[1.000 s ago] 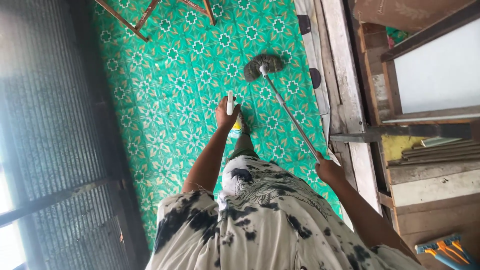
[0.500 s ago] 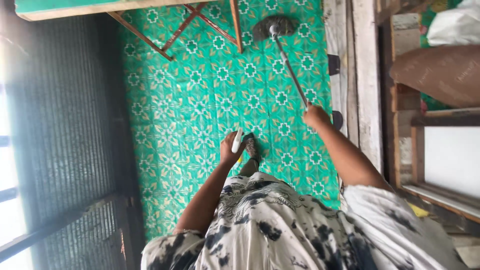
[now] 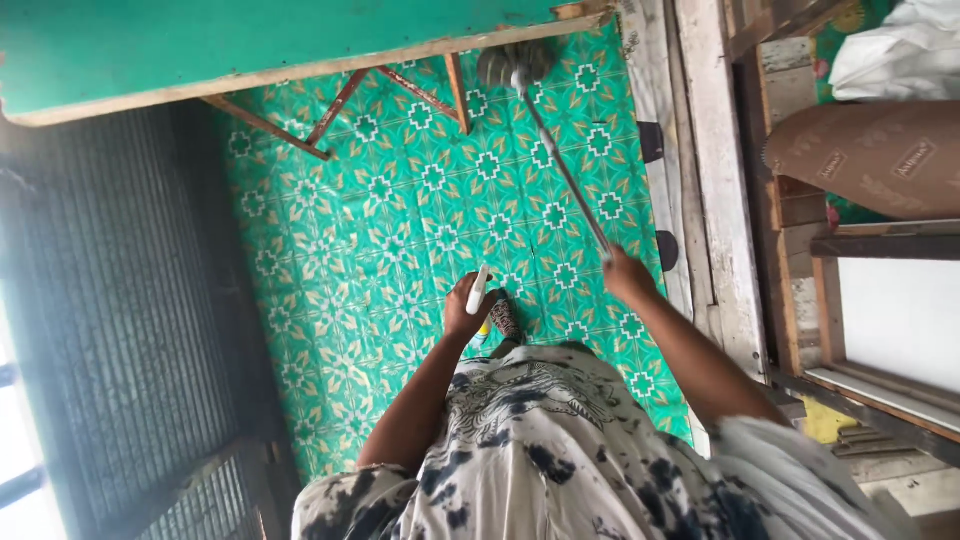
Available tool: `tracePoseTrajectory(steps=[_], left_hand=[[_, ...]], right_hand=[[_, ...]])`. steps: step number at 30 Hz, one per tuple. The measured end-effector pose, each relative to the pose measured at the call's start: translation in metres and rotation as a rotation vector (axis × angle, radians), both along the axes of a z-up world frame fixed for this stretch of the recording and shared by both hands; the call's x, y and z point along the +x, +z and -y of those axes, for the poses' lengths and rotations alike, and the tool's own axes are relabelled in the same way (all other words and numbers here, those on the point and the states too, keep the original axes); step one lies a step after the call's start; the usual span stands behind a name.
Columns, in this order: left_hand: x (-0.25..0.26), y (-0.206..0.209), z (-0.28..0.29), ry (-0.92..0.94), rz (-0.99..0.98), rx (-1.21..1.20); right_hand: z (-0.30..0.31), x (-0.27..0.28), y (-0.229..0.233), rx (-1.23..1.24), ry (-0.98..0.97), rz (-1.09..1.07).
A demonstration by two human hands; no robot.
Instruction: The person is mopping a green patterned tiled floor on a balcony or porch using a mop and a spray bottle.
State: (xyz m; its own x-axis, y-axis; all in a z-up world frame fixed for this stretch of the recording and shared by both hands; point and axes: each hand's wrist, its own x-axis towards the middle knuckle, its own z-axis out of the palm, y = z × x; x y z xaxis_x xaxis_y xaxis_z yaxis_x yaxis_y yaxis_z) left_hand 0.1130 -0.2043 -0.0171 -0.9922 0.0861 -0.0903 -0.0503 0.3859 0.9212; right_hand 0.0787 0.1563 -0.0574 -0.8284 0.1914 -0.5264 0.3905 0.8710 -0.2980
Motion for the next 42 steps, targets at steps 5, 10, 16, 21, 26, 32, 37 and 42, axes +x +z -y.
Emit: tracePoseTrajectory(steps=[5,10,16,21,26,32,37,42], left_hand=[[-0.028,-0.003,-0.012,-0.04,-0.068,-0.021],[-0.031,0.004,-0.014,0.032,-0.101,-0.017],[-0.004,0.035,0.008,0.116,-0.025,-0.001],[0.014,0.051,0.034,0.178,-0.038,-0.092],[0.015,0.028,0.051,0.213,-0.092,-0.158],[-0.01,0.028,0.039,0.159,-0.072,-0.112],[-0.018,0.001,0.009,0.078,-0.21,-0.053],[-0.012,0.012,-0.015,0.085,-0.156,0.088]], right_hand=[[-0.01,0.114,0.022,0.044,0.054,0.037],[0.015,0.054,0.014,0.083,0.092,0.125],[0.061,-0.15,-0.025,0.151,0.236,0.077],[0.103,-0.249,-0.025,0.144,0.25,-0.025],[0.075,-0.189,-0.063,0.187,0.281,-0.073],[0.004,-0.009,-0.02,0.263,0.369,0.063],[-0.003,0.106,0.055,0.219,0.25,0.261],[-0.003,0.126,0.039,0.205,0.295,0.227]])
